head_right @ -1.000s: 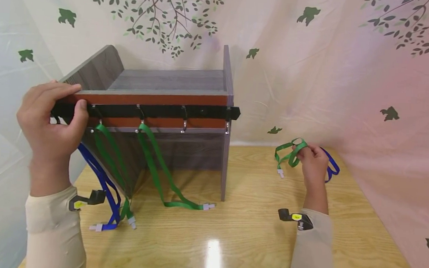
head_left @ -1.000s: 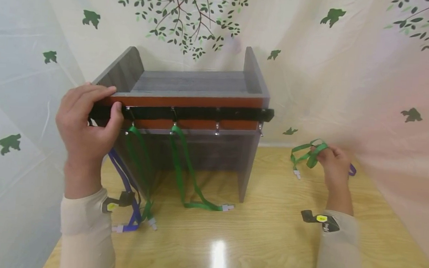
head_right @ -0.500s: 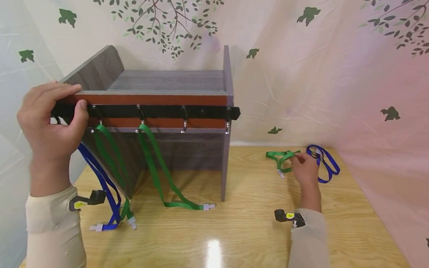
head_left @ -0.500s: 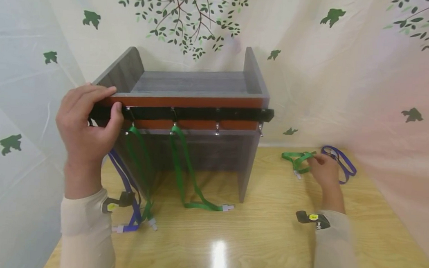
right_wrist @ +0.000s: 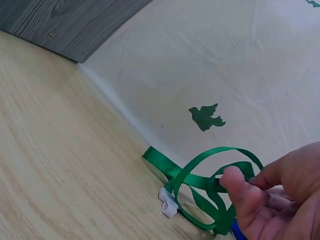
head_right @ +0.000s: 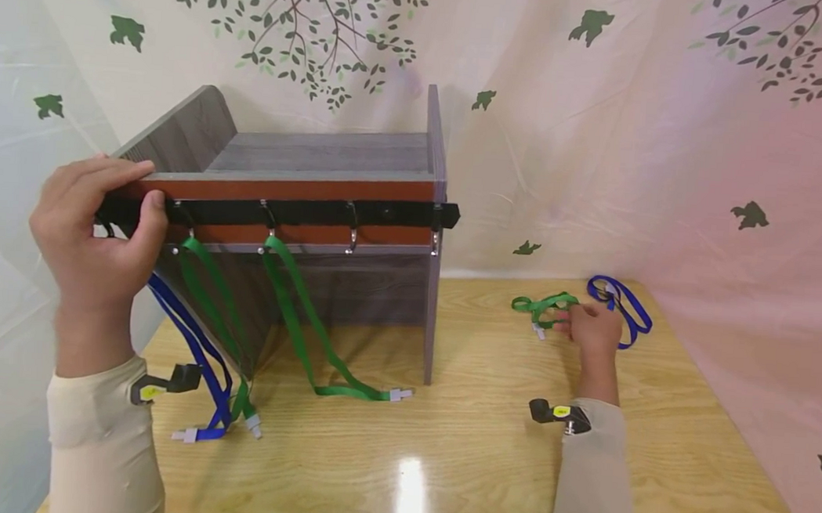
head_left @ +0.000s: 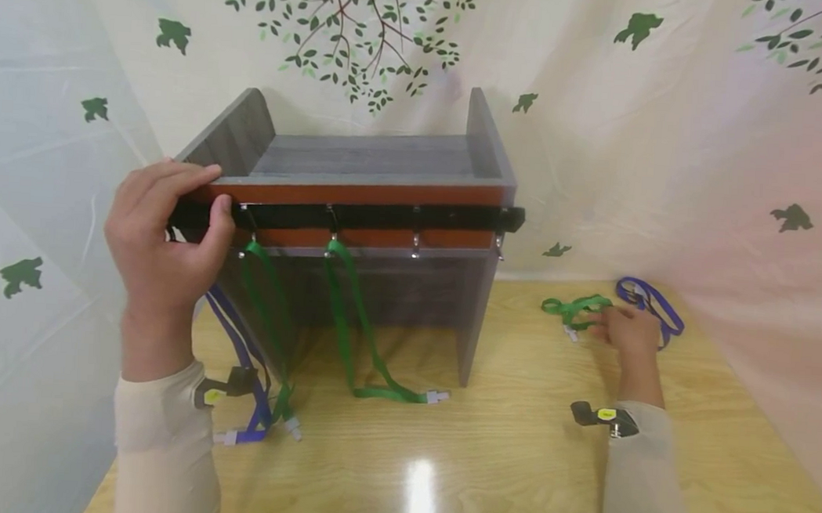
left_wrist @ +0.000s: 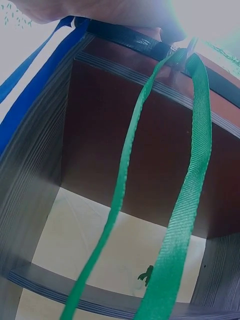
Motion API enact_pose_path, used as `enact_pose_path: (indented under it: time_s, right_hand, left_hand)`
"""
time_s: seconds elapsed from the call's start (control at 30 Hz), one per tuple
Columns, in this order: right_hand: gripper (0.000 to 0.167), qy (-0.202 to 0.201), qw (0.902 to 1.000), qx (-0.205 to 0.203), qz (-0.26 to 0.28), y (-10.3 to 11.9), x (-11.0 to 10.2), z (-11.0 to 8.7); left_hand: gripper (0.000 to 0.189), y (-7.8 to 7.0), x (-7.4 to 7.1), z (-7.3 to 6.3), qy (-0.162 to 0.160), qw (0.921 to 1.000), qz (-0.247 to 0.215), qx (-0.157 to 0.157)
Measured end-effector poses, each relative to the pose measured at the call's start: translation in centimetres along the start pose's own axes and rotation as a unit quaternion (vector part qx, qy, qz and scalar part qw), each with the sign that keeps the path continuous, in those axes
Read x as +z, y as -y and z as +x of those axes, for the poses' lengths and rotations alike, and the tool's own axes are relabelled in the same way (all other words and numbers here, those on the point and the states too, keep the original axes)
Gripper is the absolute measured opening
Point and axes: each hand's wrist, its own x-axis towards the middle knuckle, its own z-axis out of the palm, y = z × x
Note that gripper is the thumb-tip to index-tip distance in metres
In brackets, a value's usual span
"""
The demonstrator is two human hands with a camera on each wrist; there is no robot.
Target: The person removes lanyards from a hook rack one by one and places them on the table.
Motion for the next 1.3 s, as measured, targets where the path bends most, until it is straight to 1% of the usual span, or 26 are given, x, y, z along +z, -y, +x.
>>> enact_pose_path:
  time_s: [0.07,0.13,0.17,0.23,0.27,0.33,0.4,0.47,0.5,0.63,0.7,0.8,0.87,0.97,1.13,1.3]
  right_hand:
    - [0.055,0.022,0.9960,0.008,0.086,0.1,0.1,0.0]
    - [0.056,0.040,0.9874,0.011,0.152,0.3,0.2,-0.1]
    - [0.056,0.052,0.9832,0.011,0.175,0.4,0.2,-0.1]
    - [0.059,0.075,0.9778,0.002,0.196,0.6,0.3,-0.2]
    - [0.060,0.087,0.9791,-0.007,0.184,0.7,0.3,-0.2]
    - [0.062,0.107,0.9849,-0.027,0.134,0.8,0.5,-0.2]
    - [0.065,0.118,0.9897,-0.054,0.061,0.7,0.7,-0.2]
    - [0.068,0.123,0.9898,-0.072,-0.009,0.6,0.8,-0.2]
    - [0.068,0.125,0.9887,-0.075,-0.035,0.5,0.9,-0.2]
    - [0.068,0.147,0.9793,-0.084,-0.111,0.0,1.0,-0.2]
    - [0.067,0.154,0.9693,-0.102,-0.162,-0.3,1.1,-0.1]
    - [0.071,0.154,0.9548,-0.132,-0.217,-0.7,1.4,0.0]
    - [0.073,0.150,0.9496,-0.143,-0.235,-0.8,1.5,0.0]
    - [0.071,0.142,0.9502,-0.135,-0.242,-1.0,1.6,-0.1]
    - [0.057,0.130,0.9510,-0.112,-0.258,-1.1,1.9,-0.2]
    - [0.052,0.114,0.9500,-0.119,-0.266,-1.2,2.3,0.0]
  left_hand:
    - [0.040,0.1,0.0,0.0,-0.001,1.0000,0.000,0.001]
    - [0.040,0.2,0.0,0.0,-0.001,1.0000,0.000,0.002]
    - [0.040,0.2,0.0,0.0,-0.001,1.0000,-0.001,0.002]
    - [0.040,0.3,0.0,0.0,-0.001,1.0000,0.000,0.002]
    - [0.040,0.3,0.0,0.0,-0.001,1.0000,0.001,0.002]
    - [0.041,0.3,0.0,-0.1,0.000,1.0000,0.003,0.001]
    - [0.041,0.3,-0.1,-0.1,0.001,1.0000,0.004,0.001]
    - [0.041,0.3,0.0,-0.1,0.002,1.0000,0.005,0.000]
    - [0.041,0.3,0.0,-0.1,0.002,1.0000,0.005,0.000]
    - [0.040,0.3,0.1,-0.1,0.002,1.0000,0.003,-0.002]
    - [0.040,0.3,0.1,-0.1,0.003,1.0000,0.003,-0.002]
    - [0.041,0.3,0.1,-0.1,0.004,1.0000,0.002,-0.001]
    - [0.041,0.3,0.1,-0.1,0.004,1.0000,0.002,0.000]
    - [0.040,0.2,0.2,-0.1,0.004,1.0000,0.001,0.001]
    - [0.040,0.0,0.1,0.0,0.003,1.0000,0.000,-0.001]
    - [0.038,-0.8,0.0,0.0,-0.004,1.0000,-0.001,-0.002]
